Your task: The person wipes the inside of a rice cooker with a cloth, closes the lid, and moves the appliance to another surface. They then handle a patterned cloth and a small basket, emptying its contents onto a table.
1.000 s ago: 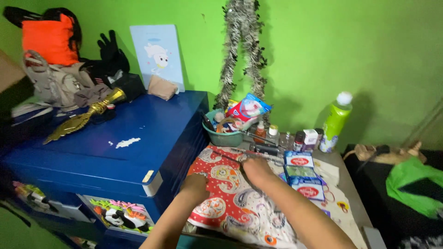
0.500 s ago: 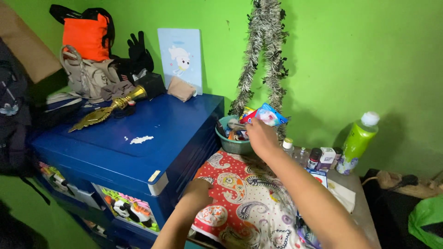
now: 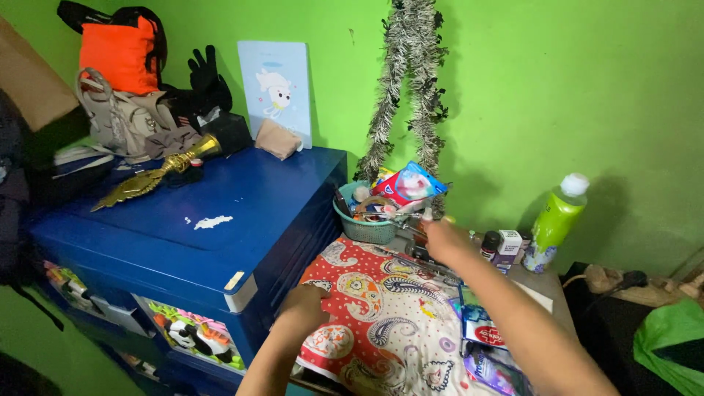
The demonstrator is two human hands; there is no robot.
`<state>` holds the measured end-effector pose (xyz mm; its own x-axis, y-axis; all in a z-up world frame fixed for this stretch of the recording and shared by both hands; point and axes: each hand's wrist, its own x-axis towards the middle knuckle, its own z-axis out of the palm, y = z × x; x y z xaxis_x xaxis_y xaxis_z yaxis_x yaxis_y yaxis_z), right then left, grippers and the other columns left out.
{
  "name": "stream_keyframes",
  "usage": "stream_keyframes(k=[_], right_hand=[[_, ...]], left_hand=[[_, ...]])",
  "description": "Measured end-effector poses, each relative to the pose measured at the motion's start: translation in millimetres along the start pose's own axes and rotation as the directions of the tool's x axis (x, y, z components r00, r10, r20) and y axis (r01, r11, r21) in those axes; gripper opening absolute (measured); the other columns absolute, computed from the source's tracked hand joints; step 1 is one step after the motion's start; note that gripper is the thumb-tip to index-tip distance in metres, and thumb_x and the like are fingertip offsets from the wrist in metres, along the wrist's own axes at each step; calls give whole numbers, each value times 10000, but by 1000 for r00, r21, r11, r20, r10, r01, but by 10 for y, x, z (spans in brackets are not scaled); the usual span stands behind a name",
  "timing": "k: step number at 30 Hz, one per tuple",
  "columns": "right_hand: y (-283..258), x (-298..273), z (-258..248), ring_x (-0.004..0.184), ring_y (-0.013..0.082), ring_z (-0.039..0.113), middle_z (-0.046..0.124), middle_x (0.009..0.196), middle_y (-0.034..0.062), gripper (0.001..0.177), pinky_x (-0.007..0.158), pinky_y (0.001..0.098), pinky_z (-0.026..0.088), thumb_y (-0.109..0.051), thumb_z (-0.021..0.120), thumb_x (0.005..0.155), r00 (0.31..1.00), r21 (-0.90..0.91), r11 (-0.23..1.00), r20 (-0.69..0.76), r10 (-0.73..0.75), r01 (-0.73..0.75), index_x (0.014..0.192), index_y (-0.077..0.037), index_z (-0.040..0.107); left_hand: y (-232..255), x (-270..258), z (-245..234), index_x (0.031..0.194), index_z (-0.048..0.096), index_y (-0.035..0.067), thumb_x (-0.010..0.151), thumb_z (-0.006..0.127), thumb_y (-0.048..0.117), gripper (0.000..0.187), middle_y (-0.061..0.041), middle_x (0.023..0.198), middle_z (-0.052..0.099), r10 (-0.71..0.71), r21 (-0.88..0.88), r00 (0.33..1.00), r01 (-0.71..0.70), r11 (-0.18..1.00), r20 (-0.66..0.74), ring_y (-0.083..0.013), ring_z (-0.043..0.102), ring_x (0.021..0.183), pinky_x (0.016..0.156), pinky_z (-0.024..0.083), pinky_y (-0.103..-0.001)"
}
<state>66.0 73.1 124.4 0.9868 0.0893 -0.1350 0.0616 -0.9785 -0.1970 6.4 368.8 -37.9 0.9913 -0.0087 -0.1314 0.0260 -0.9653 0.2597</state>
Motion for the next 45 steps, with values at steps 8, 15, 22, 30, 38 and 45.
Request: stream_keyframes(k=[8,15,22,30,38,45], right_hand=[[482,679,702,651,232,678,694,908,85,328,521,381,587,90,616,891,897,-417,898,-331,-294,140,1166,-89,623],[286,99,-59,673,196,709,682,826,11,382,567,370,632,88,595,889,866,-437,893,-400,-299,106,1133,-178,720],[-445,476,-257,548,68,599,732,1230,166,198,349,219,508,-103,628,1003,778,-451,889,-528,-341,84,852,-126,754],[-105,308,320,603,124,585,584,742,-22,221,521,316,561,-24,555,981,975,-557,820,-77,-211,133,830,-75,707],[445,529,1104,854,245,725,732,964,65,250,722,405,598,45,553,903,983,-430,883,82,-167,186,992,-113,725],[316,-74,677,660,121,626,618,805,49,236,643,280,656,81,529,973,969,-420,880,-9,-245,219,831,-66,645]], left_hand=[[165,-192,-248,1400,634,269,825,841,350,617,-34,1454,569,-111,-72,991,117,991,79,-270,577,1299,1010,518,-370],[240,-307,-385,1396,642,299,850,811,293,572,24,1494,536,-150,-119,979,166,979,137,-235,586,1297,1026,523,-347],[225,-285,-371,1452,586,290,895,779,317,590,-16,1537,487,-142,-70,974,156,985,176,-270,529,1356,1044,507,-376],[194,-243,-369,1432,606,336,843,820,398,629,1,1503,521,-166,-72,973,179,981,162,-258,555,1328,1066,493,-345],[205,-247,-323,1403,624,326,844,817,363,593,-45,1493,525,-124,-44,986,130,991,115,-285,559,1325,1038,497,-394],[193,-234,-285,1408,622,315,857,768,311,570,-11,1465,555,-135,-53,986,141,989,103,-264,583,1287,984,533,-377]])
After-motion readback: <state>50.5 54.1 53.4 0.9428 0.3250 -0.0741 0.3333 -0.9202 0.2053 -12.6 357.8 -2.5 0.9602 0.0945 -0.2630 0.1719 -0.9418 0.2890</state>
